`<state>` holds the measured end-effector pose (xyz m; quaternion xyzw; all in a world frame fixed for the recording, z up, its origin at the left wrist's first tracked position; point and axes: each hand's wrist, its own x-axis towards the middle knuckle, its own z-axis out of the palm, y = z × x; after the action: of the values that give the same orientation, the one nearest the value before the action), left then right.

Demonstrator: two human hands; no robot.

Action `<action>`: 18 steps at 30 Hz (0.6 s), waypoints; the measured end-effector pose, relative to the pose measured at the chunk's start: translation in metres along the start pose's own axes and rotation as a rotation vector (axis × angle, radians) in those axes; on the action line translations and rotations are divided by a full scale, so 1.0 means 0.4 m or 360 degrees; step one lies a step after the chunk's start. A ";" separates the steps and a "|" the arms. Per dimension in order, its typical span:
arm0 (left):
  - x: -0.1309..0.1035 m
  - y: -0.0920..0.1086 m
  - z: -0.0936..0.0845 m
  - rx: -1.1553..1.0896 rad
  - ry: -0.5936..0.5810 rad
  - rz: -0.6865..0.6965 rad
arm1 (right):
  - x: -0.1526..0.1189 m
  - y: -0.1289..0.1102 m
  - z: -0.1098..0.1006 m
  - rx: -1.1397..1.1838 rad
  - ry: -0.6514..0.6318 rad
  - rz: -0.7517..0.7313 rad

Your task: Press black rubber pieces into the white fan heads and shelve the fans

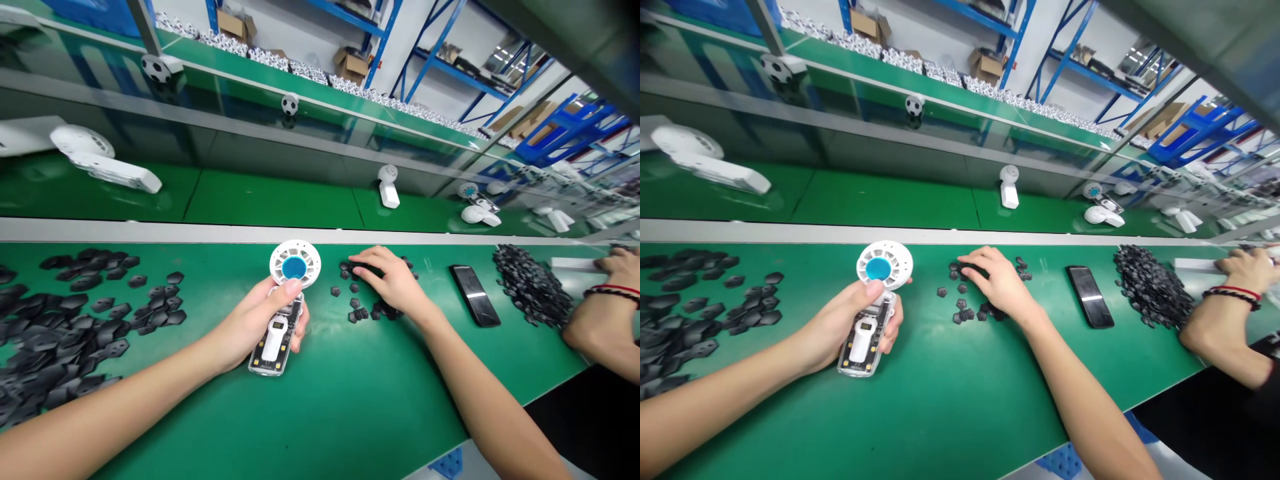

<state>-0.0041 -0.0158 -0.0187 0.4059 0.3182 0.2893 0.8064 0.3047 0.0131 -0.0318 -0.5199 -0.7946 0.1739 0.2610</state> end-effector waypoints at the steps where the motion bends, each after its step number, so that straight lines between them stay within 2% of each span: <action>1: 0.000 0.000 0.001 0.0001 -0.0002 -0.0003 | 0.002 -0.005 0.006 0.0006 -0.0040 -0.0067; 7: 0.003 0.002 0.003 -0.0009 0.0011 -0.0008 | 0.020 -0.009 0.018 -0.0024 -0.0118 -0.0211; 18: 0.002 0.005 0.006 -0.0029 0.0006 0.0010 | 0.051 -0.021 0.005 0.0024 -0.0161 -0.0135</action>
<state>-0.0020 -0.0153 -0.0163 0.3989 0.3157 0.2953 0.8087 0.2908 0.0284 -0.0239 -0.4744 -0.8268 0.1946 0.2314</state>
